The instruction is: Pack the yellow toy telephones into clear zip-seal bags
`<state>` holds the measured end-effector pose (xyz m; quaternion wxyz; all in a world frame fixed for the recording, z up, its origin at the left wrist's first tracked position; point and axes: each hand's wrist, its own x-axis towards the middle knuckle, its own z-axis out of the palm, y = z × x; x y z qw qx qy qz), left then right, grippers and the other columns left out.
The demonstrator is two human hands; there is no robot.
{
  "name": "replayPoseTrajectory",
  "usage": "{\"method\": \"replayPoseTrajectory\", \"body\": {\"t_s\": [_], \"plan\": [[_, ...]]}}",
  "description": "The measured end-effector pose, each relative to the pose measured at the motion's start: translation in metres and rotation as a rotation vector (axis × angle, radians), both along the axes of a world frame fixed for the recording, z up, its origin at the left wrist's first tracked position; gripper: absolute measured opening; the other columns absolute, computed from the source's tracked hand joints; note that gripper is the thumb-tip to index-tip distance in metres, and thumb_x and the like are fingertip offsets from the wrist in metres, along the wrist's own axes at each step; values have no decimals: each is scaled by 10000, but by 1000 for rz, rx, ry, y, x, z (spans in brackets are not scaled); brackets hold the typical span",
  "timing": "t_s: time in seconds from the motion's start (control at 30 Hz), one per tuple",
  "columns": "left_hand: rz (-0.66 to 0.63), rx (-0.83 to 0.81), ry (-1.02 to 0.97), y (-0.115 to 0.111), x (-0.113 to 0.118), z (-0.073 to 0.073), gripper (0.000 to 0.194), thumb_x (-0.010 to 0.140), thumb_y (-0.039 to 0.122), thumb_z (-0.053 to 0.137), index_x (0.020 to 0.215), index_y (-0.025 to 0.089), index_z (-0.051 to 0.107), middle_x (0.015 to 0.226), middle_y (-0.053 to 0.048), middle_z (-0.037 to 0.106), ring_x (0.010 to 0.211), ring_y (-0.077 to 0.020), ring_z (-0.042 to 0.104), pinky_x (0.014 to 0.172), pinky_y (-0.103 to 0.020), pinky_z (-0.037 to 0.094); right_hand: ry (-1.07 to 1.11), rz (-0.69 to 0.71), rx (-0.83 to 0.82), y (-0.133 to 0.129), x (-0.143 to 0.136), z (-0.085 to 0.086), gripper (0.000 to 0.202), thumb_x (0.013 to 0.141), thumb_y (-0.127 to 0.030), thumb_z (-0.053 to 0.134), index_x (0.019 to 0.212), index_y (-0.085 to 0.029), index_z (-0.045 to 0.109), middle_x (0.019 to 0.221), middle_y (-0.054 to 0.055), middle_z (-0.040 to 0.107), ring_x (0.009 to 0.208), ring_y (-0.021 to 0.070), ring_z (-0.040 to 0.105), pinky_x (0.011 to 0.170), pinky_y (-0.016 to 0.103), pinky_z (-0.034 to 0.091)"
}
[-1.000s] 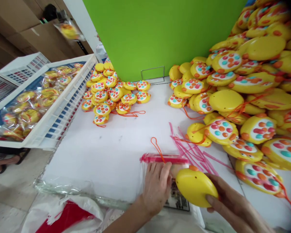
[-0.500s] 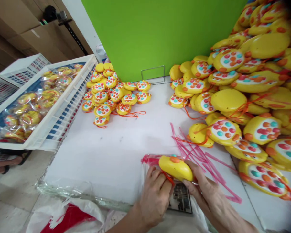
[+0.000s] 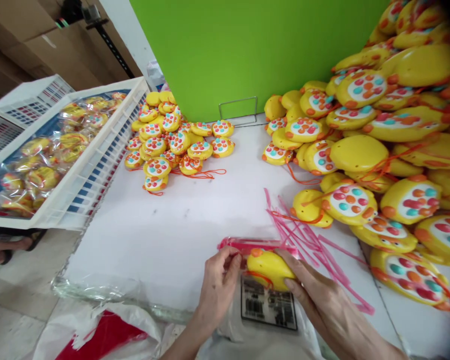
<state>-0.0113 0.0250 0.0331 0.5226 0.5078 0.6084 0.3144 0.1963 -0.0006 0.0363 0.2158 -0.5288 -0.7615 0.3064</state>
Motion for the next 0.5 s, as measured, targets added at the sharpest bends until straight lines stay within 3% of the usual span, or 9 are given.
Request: {"method": "replayPoseTrajectory", "body": {"t_s": [0.07,0.17,0.33,0.4,0.5], "plan": [[14,-19,-36,0,3,-1,231,883,340,493,809,154,607,733,-22,640,682,-142,598,618,-220,458,-54,71,-18,4,2,0,491,939,-203,342,1422,-286,323,1011,61,679,729,181,685,584,271,555],[12,-44,-69,-1,5,-1,239,875,350,503,776,157,603,696,-15,628,662,-142,594,613,-223,457,-111,231,-43,14,0,4,473,913,-139,350,1353,-294,425,991,41,692,751,175,678,625,278,553],[14,-81,-97,-1,9,-2,266,879,385,497,770,161,592,701,-28,637,659,-153,601,606,-242,466,-248,421,-21,20,-6,3,343,905,-62,346,973,-240,631,824,11,686,667,162,649,580,268,520],[28,-86,-114,-1,9,-3,272,879,398,495,772,164,583,711,-32,628,681,-163,604,618,-255,476,-294,410,35,18,-6,2,316,907,-79,362,852,-223,637,787,27,673,680,189,635,578,299,510],[49,-125,-196,-1,10,-3,271,883,414,487,783,174,563,703,-24,613,679,-165,602,635,-273,494,-202,266,100,15,-6,6,256,951,-203,383,856,-210,620,854,53,667,808,223,625,691,362,516]]}}
